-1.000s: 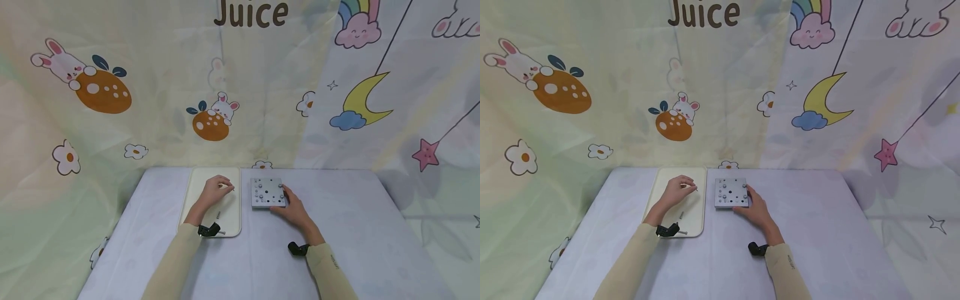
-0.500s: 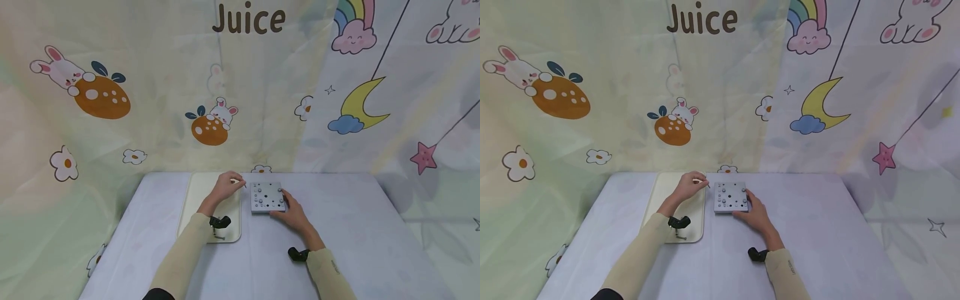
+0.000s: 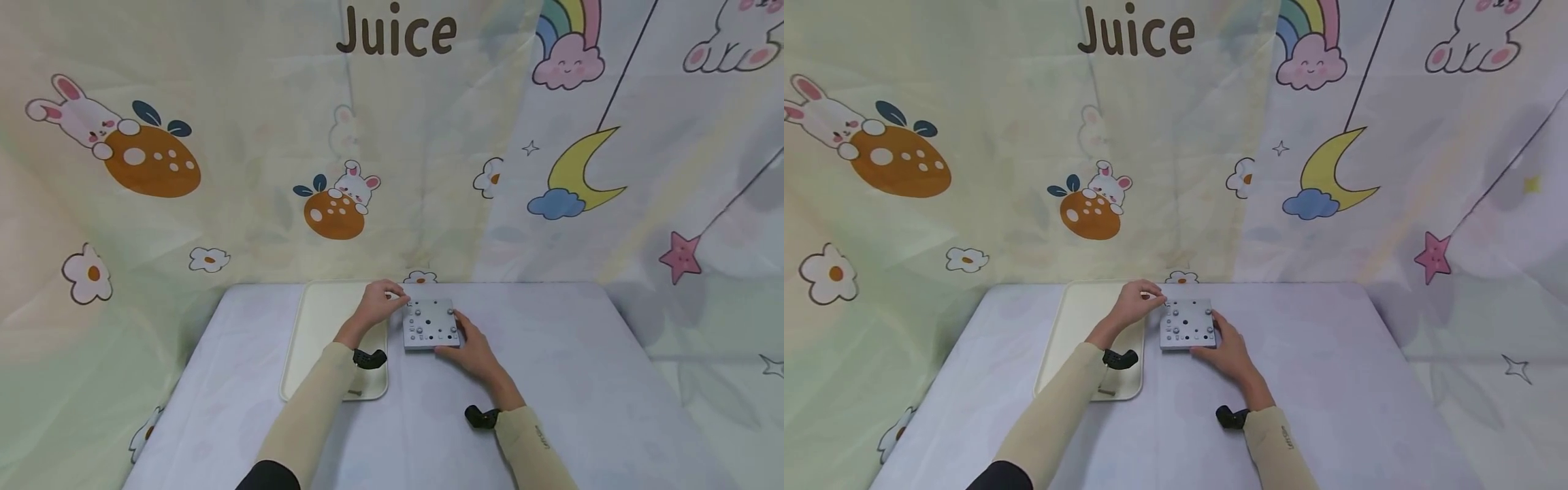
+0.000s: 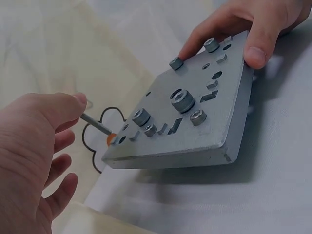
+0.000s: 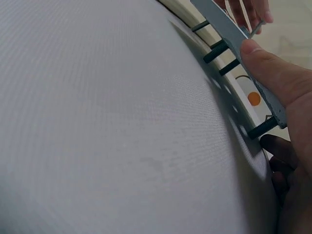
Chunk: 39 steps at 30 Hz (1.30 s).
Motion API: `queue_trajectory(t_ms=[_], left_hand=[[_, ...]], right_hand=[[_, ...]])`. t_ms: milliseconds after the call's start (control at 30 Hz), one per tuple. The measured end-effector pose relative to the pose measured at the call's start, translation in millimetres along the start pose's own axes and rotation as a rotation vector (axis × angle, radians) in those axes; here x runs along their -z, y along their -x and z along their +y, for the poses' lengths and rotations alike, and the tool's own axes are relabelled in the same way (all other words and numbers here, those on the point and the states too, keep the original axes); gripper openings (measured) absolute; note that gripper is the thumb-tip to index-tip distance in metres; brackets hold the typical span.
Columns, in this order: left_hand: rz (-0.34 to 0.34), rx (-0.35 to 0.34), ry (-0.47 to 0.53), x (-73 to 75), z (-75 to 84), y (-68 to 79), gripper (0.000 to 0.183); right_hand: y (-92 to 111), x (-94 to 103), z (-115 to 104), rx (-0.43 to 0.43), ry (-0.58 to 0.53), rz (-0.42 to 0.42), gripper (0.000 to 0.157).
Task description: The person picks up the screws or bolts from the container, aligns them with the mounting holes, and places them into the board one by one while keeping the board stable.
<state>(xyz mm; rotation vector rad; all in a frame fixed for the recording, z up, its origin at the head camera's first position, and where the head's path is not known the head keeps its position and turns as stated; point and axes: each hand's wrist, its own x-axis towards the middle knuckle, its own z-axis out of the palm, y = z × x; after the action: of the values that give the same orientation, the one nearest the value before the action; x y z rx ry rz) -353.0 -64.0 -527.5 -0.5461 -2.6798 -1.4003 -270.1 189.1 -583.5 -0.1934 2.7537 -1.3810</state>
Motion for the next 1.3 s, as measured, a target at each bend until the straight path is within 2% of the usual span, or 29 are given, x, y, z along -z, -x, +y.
queue_trajectory(t_ms=[333,733,1033,1167,1300], left_hand=[[-0.021,0.098,-0.023,-11.1,-3.0,-1.2,0.012],[-0.047,0.158,0.016,-15.5,-13.8,4.7,0.011],[-0.024,0.111,0.016,-8.9,-13.8,10.1,0.013],[-0.025,0.098,-0.001,-0.3,-12.5,19.4,0.011],[-0.057,0.073,0.001,9.1,-11.5,32.2,0.009]], right_hand=[[0.6,-3.2,4.4,0.01,0.003,0.005,0.114],[3.2,-8.6,4.3,-0.005,0.015,0.004,0.112],[1.8,-8.0,3.8,0.009,-0.001,0.008,0.115],[0.2,-6.8,3.7,0.017,0.0,0.0,0.116],[-1.0,-2.4,2.1,0.005,0.007,0.007,0.116]])
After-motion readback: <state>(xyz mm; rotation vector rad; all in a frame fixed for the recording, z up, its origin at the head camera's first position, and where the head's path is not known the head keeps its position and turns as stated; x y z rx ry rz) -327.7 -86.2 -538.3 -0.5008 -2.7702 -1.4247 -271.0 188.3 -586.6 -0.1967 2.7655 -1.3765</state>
